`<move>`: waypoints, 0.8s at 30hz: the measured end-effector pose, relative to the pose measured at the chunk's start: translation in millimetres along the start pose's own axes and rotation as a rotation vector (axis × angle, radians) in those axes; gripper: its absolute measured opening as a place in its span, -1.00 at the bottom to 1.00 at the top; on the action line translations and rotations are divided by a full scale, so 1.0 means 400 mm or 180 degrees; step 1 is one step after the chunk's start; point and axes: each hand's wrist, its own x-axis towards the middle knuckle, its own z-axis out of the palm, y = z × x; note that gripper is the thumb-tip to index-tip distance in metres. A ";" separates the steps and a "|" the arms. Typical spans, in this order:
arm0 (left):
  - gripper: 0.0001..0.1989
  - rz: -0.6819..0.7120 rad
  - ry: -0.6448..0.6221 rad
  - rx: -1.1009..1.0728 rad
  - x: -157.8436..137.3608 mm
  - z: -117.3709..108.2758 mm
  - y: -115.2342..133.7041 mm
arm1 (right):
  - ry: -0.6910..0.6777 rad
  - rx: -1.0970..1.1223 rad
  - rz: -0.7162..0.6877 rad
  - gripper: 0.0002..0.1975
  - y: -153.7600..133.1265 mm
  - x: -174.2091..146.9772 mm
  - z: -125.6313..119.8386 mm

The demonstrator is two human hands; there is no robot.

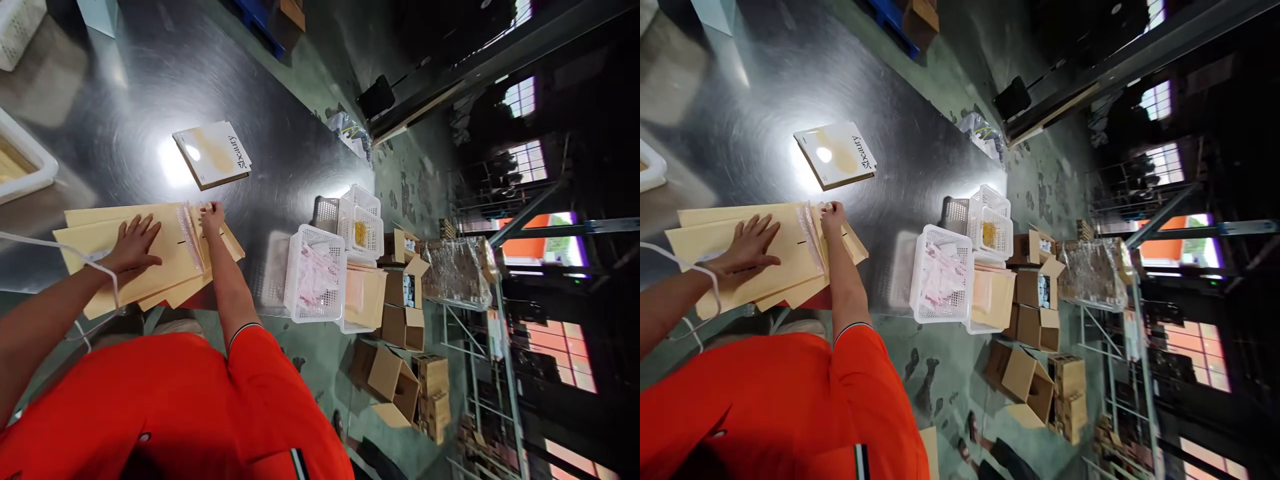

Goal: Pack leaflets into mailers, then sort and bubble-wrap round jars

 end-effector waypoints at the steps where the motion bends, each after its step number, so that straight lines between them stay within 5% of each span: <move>1: 0.13 0.0002 0.0011 0.0014 0.000 0.002 0.000 | 0.0013 0.0059 0.0092 -0.13 0.006 -0.004 -0.015; 4: 0.14 -0.0016 0.0051 0.0046 0.002 0.012 -0.002 | -0.0015 0.0120 0.0416 -0.30 -0.007 -0.009 -0.038; 7: 0.13 -0.0050 0.0115 0.0066 0.007 0.023 -0.004 | -0.0339 -0.0159 0.0418 -0.89 -0.060 0.005 -0.009; 10: 0.16 -0.0054 0.0146 0.0060 0.012 0.030 -0.009 | -0.0694 -0.0628 0.0467 -0.71 -0.110 0.035 0.034; 14: 0.17 -0.0025 0.0164 0.0005 0.015 0.033 -0.017 | -0.0799 -0.0505 0.0562 -0.79 -0.110 0.054 0.039; 21: 0.16 -0.0067 0.0140 -0.0111 0.005 0.016 0.000 | 0.0036 0.1321 0.1122 -0.62 -0.066 -0.010 0.050; 24: 0.22 -0.0080 0.0119 -0.0104 -0.002 0.002 0.013 | 0.0261 0.1406 0.1078 -0.45 -0.060 -0.033 -0.018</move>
